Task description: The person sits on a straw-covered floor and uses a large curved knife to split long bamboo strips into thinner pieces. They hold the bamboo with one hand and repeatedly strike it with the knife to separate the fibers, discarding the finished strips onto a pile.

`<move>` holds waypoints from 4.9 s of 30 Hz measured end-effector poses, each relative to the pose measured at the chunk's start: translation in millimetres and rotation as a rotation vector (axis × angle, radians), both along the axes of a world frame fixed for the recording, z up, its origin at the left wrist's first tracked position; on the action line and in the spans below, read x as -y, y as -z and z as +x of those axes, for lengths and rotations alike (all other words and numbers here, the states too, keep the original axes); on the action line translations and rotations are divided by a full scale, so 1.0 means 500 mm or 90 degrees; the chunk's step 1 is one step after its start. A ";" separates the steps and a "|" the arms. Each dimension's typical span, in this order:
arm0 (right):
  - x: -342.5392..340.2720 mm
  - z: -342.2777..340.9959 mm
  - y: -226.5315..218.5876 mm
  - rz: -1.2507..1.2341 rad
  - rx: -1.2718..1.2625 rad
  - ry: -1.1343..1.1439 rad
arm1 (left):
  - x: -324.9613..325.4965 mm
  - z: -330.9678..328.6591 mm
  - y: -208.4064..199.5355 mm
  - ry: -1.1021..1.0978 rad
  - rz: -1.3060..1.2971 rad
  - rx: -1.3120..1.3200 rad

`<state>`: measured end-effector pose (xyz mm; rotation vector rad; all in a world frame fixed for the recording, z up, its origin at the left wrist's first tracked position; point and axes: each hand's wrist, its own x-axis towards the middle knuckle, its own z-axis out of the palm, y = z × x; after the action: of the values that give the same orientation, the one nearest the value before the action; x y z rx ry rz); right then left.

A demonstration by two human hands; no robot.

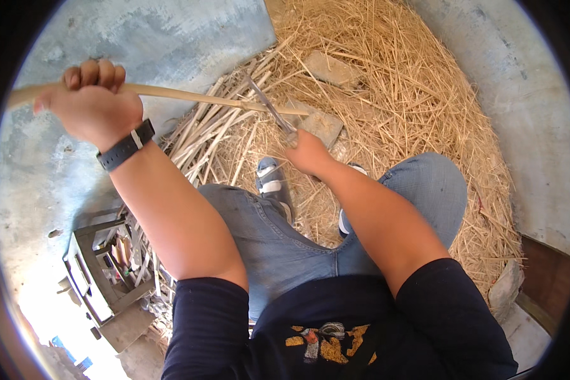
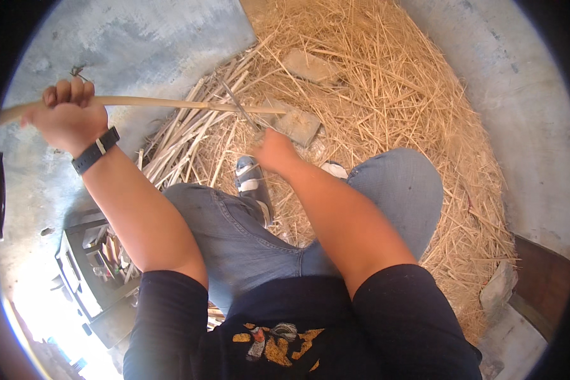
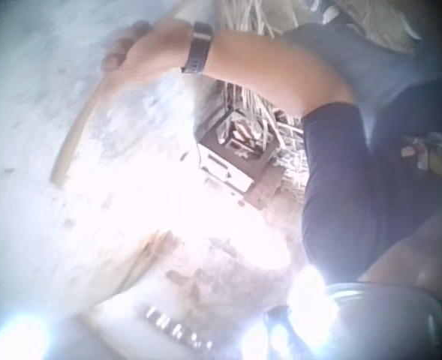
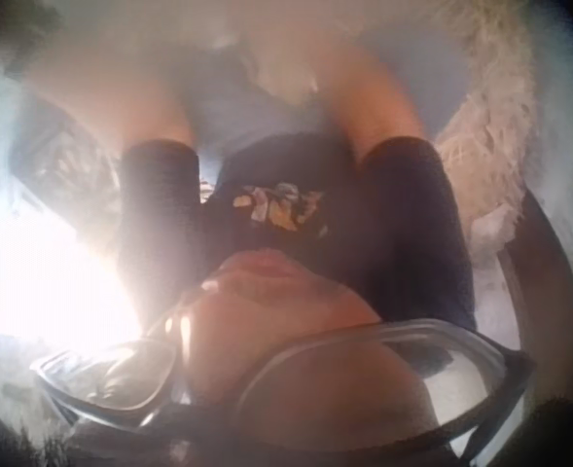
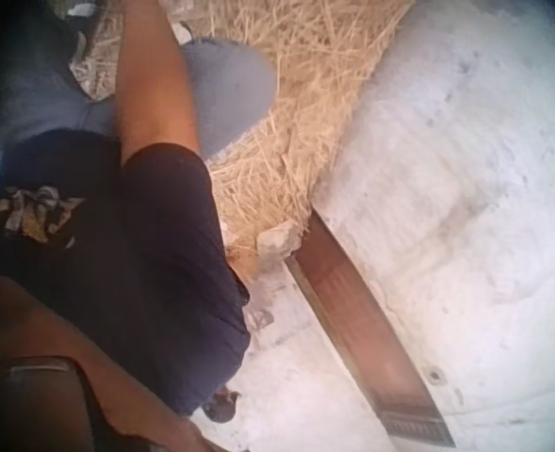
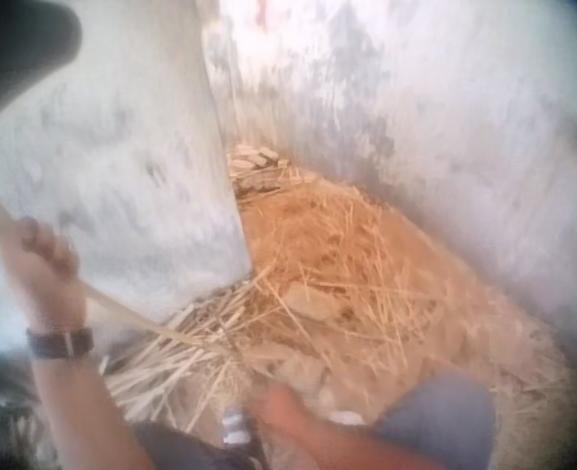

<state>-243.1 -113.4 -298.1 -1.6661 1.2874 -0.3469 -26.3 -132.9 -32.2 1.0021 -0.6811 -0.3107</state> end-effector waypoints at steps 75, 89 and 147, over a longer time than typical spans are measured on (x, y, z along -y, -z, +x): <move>0.017 0.009 -0.228 -0.260 0.138 0.044 | -0.148 0.107 -0.078 0.026 -0.343 -0.015; 0.045 -0.008 -0.222 -0.274 0.123 0.124 | -0.192 0.134 -0.088 0.135 -0.418 -0.037; 0.101 -0.026 -0.172 -0.247 0.097 0.221 | -0.259 0.121 -0.120 0.126 -0.489 -0.021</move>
<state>-256.3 -164.0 -212.4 -1.6837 1.4573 -0.9651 34.2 -3.4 27.8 0.1974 -0.7836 -0.2076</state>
